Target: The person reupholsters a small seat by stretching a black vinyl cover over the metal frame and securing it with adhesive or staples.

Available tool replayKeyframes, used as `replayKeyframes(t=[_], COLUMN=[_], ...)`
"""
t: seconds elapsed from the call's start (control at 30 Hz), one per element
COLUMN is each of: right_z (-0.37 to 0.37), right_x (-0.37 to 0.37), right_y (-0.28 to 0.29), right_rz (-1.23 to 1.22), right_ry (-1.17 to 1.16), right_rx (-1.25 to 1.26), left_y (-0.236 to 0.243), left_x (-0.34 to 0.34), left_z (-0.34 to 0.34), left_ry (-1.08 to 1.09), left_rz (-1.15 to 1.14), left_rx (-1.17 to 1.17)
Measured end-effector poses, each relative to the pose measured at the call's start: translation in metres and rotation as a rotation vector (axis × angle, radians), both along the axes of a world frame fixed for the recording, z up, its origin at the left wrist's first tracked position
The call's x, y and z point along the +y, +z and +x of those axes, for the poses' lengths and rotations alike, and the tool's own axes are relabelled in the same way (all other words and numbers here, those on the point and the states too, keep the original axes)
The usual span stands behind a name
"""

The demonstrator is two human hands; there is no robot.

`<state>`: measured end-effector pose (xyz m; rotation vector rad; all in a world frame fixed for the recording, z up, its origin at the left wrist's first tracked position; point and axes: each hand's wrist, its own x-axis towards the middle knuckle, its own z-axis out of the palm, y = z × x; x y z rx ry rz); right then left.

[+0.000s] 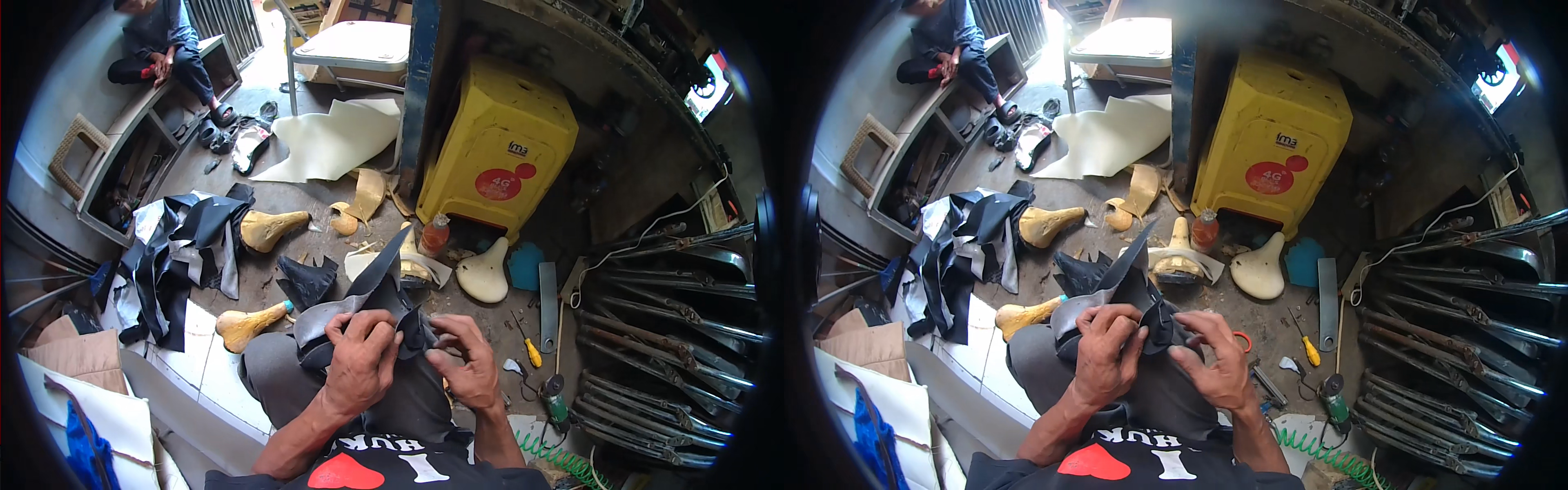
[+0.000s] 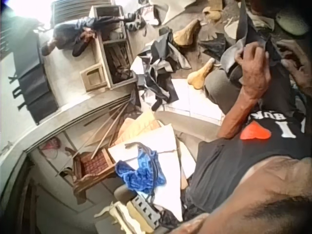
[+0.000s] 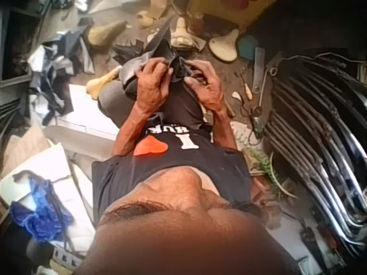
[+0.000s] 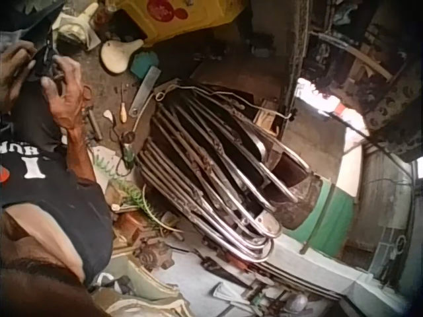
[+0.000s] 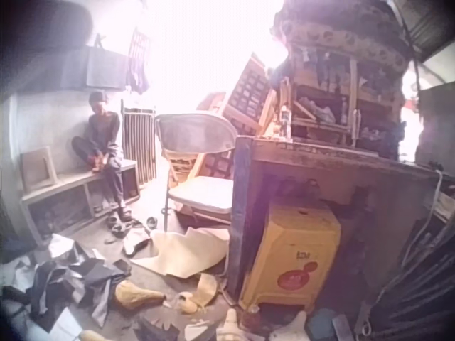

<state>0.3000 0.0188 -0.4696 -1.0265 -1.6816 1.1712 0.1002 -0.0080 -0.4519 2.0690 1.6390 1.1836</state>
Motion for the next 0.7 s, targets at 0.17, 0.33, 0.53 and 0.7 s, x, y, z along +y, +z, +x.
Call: replayKeyframes(t=[0.17,0.33,0.53,0.7], right_z=[-0.016,-0.015,-0.013,-0.005], right_x=[0.014,0.014,0.008,0.008], right_y=[0.008,0.001,-0.012,-0.034], right_rz=[0.115,0.113,0.073,0.141], right_ry=[0.134,0.136,0.135,0.199], right_rx=[-0.144,-0.126,-0.05,-0.011], left_y=[0.001,0.004,0.014,0.01], left_x=[0.006,0.01,0.006,-0.002], left_z=[-0.006,-0.008,-0.009,-0.005], left_ry=[0.053,0.074,0.04,0.057], left_rz=[-0.029,-0.048,-0.069,0.004], left_rx=[-0.069,-0.075,0.043,0.125])
